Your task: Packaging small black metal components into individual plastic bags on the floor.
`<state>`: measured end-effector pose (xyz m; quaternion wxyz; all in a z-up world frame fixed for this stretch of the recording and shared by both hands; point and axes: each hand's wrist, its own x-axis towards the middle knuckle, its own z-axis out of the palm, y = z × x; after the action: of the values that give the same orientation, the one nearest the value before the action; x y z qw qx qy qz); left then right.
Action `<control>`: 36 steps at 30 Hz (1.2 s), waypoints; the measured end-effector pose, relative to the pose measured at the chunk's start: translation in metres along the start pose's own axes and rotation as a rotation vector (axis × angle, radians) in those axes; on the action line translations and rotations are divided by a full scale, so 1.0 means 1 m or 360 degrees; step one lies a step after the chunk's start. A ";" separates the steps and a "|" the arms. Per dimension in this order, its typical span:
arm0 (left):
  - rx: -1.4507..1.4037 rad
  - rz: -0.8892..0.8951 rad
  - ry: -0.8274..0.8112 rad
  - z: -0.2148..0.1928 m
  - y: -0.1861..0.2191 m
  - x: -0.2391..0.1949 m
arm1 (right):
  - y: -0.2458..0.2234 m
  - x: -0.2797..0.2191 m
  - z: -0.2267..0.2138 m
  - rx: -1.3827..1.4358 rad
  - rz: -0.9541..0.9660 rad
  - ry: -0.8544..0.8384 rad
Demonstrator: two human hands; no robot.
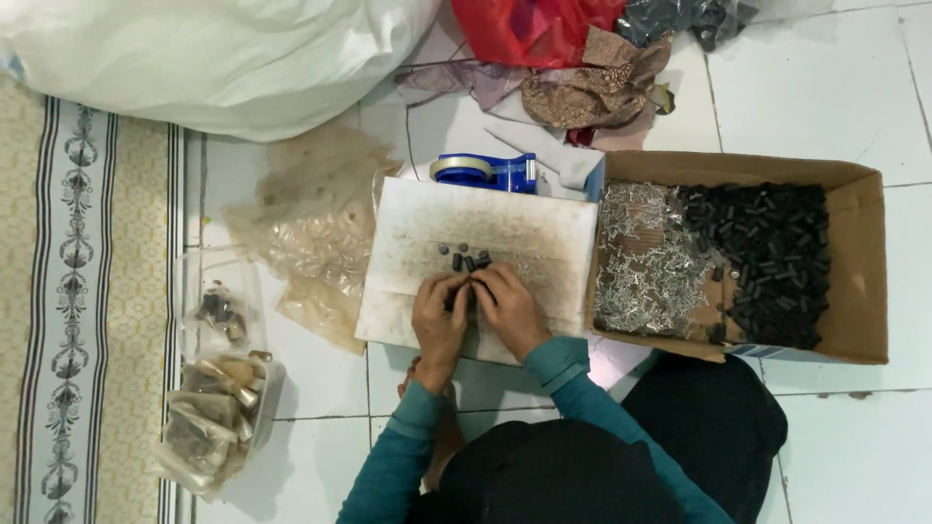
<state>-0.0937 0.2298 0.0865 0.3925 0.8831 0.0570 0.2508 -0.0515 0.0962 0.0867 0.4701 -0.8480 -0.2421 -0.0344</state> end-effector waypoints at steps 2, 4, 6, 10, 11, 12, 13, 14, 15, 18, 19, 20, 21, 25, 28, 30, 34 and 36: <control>-0.0006 -0.0019 -0.0008 -0.001 0.002 0.001 | 0.004 0.000 0.003 0.0038 -0.0021 0.0015; -0.0014 -0.0032 -0.0020 -0.001 0.002 0.002 | 0.010 -0.002 0.004 0.0076 -0.0039 0.0039; -0.0009 -0.0004 -0.0040 0.001 -0.001 0.000 | 0.017 -0.007 0.006 0.0176 0.0028 0.0115; 0.0036 -0.0021 -0.0070 -0.001 0.004 -0.002 | 0.019 -0.009 -0.003 0.0246 0.0046 0.0142; 0.0058 -0.0035 -0.0093 -0.001 0.004 -0.002 | 0.025 -0.012 -0.001 0.0274 0.0099 0.0179; 0.0081 -0.0049 -0.0115 -0.002 0.005 -0.003 | 0.031 -0.014 0.001 0.0301 0.0152 0.0216; 0.0083 -0.0038 -0.0116 -0.005 0.008 -0.001 | 0.033 -0.015 -0.004 0.0304 0.0148 0.0226; 0.0102 -0.0029 -0.0150 -0.008 0.013 0.000 | 0.034 -0.017 -0.011 0.0341 0.0186 0.0258; 0.0113 -0.0015 -0.0189 -0.009 0.017 0.002 | 0.037 -0.019 -0.018 0.0371 0.0228 0.0299; 0.0043 0.0161 -0.0359 -0.030 0.052 0.030 | 0.061 -0.018 -0.059 0.0250 0.0215 0.0407; 0.0017 0.0175 -0.0382 -0.033 0.062 0.040 | 0.070 -0.018 -0.082 0.0226 0.0234 0.0430; 0.0166 0.0365 -0.0463 -0.036 0.072 0.049 | 0.079 -0.019 -0.105 0.0143 0.0248 0.0443; 0.0315 0.0557 -0.0537 -0.040 0.080 0.059 | 0.087 -0.019 -0.126 0.0060 0.0262 0.0453; 0.0695 0.0990 -0.0744 -0.068 0.112 0.079 | 0.166 -0.041 -0.201 -0.0264 0.0482 0.0312; 0.0899 0.1302 -0.0877 -0.089 0.146 0.089 | 0.234 -0.071 -0.228 -0.0885 0.1029 -0.0001; 0.1091 0.1460 -0.1152 -0.096 0.169 0.093 | 0.250 -0.088 -0.239 -0.0800 0.1469 -0.0144; 0.1105 0.1652 -0.1090 -0.068 0.193 0.081 | 0.212 -0.097 -0.236 -0.0675 0.1509 -0.0048; 0.1097 0.1742 -0.0983 -0.049 0.207 0.068 | 0.202 -0.104 -0.234 -0.0724 0.1222 0.0049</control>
<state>-0.0784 0.1412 0.2909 -0.0927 0.8893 -0.4319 0.1181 -0.0140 -0.2222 0.0292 0.2540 -0.9577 0.1109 0.0777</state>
